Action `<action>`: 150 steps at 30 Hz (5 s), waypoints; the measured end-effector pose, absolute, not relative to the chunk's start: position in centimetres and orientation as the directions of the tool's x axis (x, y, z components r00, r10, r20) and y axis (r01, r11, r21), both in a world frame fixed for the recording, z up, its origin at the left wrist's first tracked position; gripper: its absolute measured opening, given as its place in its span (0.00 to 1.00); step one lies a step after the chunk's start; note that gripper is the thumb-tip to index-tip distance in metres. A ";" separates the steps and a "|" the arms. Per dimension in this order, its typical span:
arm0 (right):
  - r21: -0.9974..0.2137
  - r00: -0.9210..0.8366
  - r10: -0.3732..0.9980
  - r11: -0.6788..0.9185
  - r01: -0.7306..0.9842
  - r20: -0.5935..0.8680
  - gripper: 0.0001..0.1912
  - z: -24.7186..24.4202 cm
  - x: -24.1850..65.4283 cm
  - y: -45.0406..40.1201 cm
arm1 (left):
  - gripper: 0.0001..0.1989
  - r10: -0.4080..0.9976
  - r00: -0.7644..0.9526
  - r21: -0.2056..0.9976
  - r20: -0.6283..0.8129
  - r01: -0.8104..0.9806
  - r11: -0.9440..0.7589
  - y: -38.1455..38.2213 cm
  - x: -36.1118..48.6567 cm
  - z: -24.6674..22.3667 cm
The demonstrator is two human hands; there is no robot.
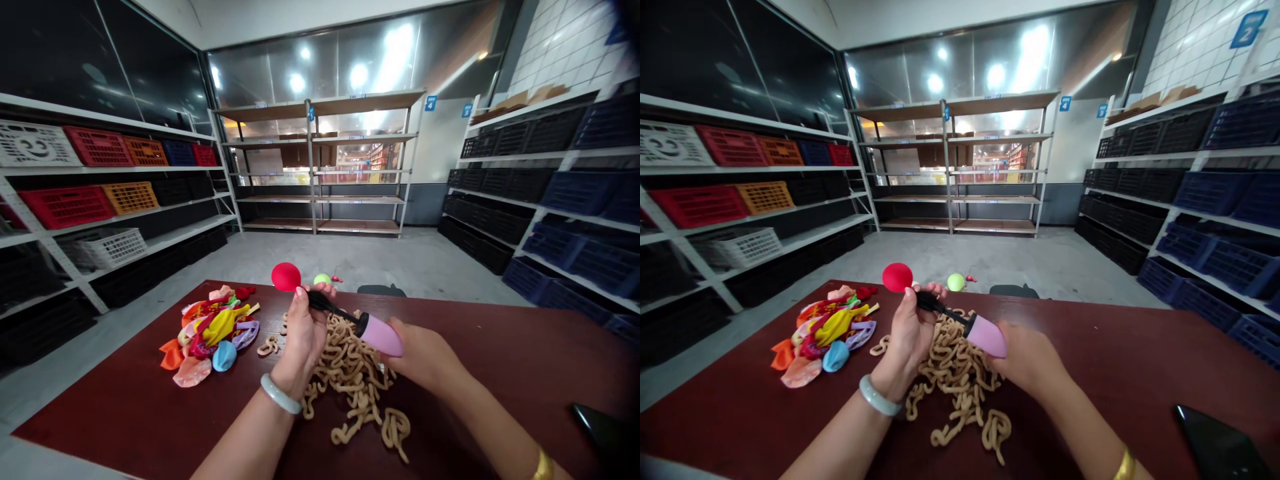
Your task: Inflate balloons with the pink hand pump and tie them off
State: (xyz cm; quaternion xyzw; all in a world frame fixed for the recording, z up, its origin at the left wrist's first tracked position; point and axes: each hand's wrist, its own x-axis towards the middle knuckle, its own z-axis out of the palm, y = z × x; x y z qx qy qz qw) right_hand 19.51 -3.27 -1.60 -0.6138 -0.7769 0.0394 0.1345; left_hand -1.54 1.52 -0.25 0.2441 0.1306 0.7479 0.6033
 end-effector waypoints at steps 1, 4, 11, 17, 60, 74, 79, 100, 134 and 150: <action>-0.247 -0.203 0.966 0.238 0.939 0.158 0.21 -1.5 19.2 -3.5 | 0.10 0.971 -0.112 0.497 0.210 -0.844 -0.205 1.0 -0.9 -0.3; -0.304 -0.181 0.973 0.217 0.928 0.142 0.20 -1.1 18.5 -4.0 | 0.10 0.978 0.011 0.527 0.207 -0.844 -0.102 -0.4 0.6 -0.4; -0.427 -0.159 0.984 0.178 0.887 0.081 0.23 -0.2 18.9 -3.8 | 0.13 0.962 0.175 0.587 0.211 -0.810 0.019 -0.4 -0.5 0.0; -0.532 -0.183 0.981 0.185 0.826 0.057 0.22 0.1 19.3 -3.8 | 0.10 0.948 0.247 0.628 0.200 -0.775 0.069 0.5 -2.5 0.7; -0.679 -0.302 0.951 0.175 0.713 -0.072 0.21 -0.7 18.3 -4.2 | 0.13 0.964 -0.182 0.526 0.193 -0.810 -0.258 -1.2 2.3 -0.5; -0.732 -0.395 0.895 0.127 0.670 -0.206 0.20 -1.5 20.7 -3.5 | 0.12 0.900 -0.411 0.463 0.144 -0.776 -0.428 4.0 -7.2 1.0; -0.651 -0.377 0.916 0.204 0.731 -0.137 0.19 -1.2 20.9 -3.7 | 0.13 0.904 -0.393 0.469 0.167 -0.775 -0.423 3.4 -5.4 0.6; -0.324 -0.226 0.968 0.250 0.913 0.108 0.25 -1.1 16.2 -4.9 | 0.14 0.914 -0.333 0.482 0.230 -0.777 -0.404 0.4 -2.5 1.7; -0.128 -0.220 0.948 0.254 0.959 0.228 0.24 -1.6 17.4 -3.5 | 0.11 0.897 -0.382 0.521 0.224 -0.731 -0.441 2.1 -2.8 0.8; -0.055 -0.236 0.949 0.253 0.966 0.208 0.22 -1.4 18.2 -4.1 | 0.13 0.915 -0.347 0.531 0.206 -0.746 -0.402 1.4 0.1 -0.8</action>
